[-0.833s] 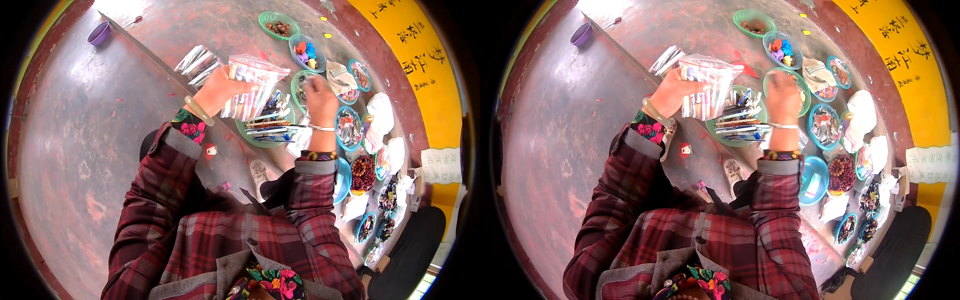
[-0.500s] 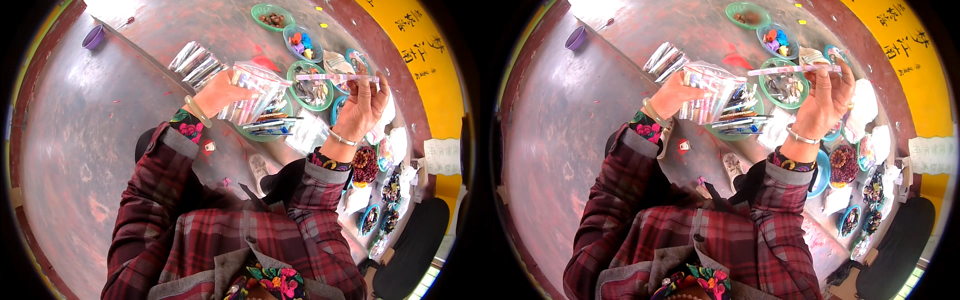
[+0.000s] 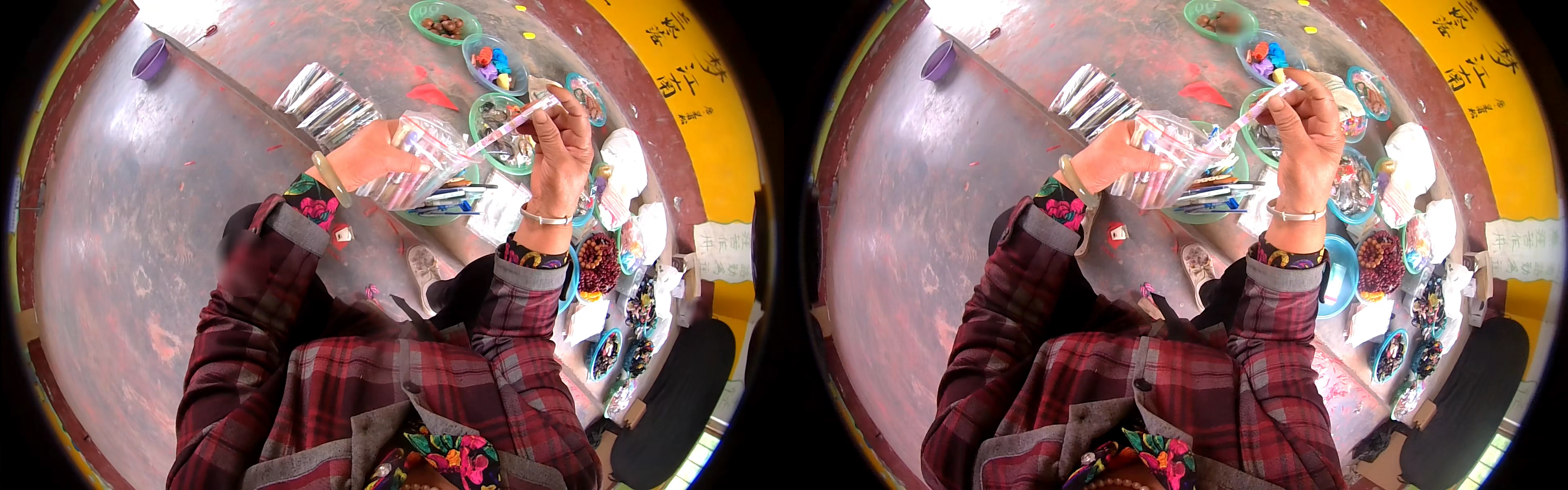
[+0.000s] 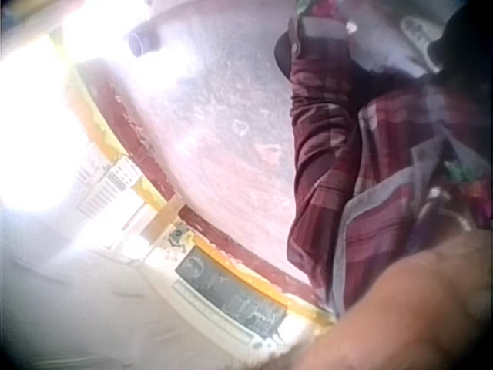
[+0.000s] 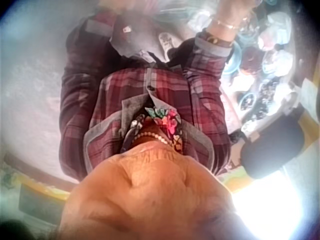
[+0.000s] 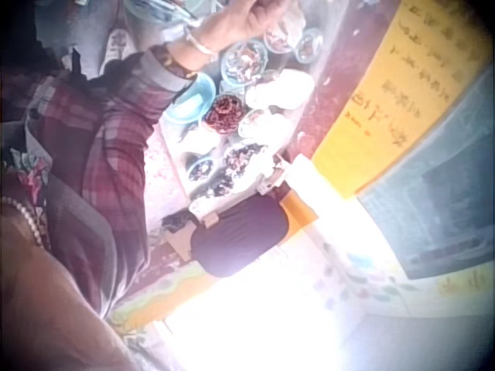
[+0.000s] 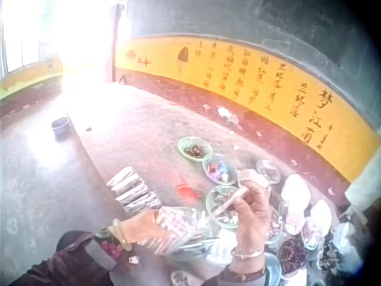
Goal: The person sits on the floor and repeatedly picks up pens from a green tray, inspects them, and places them into a clear plastic bag held in the left hand. The process continues with various pens being handled one by one.
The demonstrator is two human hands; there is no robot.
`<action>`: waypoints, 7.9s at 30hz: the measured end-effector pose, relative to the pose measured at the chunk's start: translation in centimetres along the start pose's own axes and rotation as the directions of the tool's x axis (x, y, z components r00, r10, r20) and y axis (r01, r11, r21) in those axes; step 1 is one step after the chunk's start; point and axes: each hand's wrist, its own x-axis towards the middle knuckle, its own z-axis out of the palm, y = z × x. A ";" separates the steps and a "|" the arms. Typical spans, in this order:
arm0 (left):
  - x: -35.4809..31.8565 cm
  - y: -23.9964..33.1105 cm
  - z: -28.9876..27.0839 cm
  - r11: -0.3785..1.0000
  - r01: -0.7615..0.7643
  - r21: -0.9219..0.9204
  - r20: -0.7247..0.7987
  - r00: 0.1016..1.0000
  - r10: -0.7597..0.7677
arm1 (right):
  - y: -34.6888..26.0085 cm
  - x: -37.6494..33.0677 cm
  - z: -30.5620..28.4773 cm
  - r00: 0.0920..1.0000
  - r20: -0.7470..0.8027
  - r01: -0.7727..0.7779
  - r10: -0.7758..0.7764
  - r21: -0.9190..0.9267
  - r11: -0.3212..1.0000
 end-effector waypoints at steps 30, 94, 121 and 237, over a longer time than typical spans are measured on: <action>-0.1 0.2 0.0 0.970 -0.055 -0.238 -0.063 0.997 0.041 | 4.2 -1.2 2.2 0.987 0.109 -0.065 0.118 -0.400 0.914; 0.2 0.3 0.1 0.933 -0.013 -0.360 0.005 1.000 0.016 | 3.9 -0.4 0.7 0.936 0.110 -0.297 0.335 -0.263 0.918; 0.2 0.0 -0.1 0.910 0.011 -0.413 0.017 1.000 -0.004 | 2.9 0.0 -0.7 0.875 0.314 -0.236 0.370 -0.390 0.890; -2.2 3.5 -3.8 0.860 -0.315 -0.401 -0.246 0.942 0.231 | 23.6 -8.3 2.6 0.764 0.387 0.403 0.516 -0.911 0.086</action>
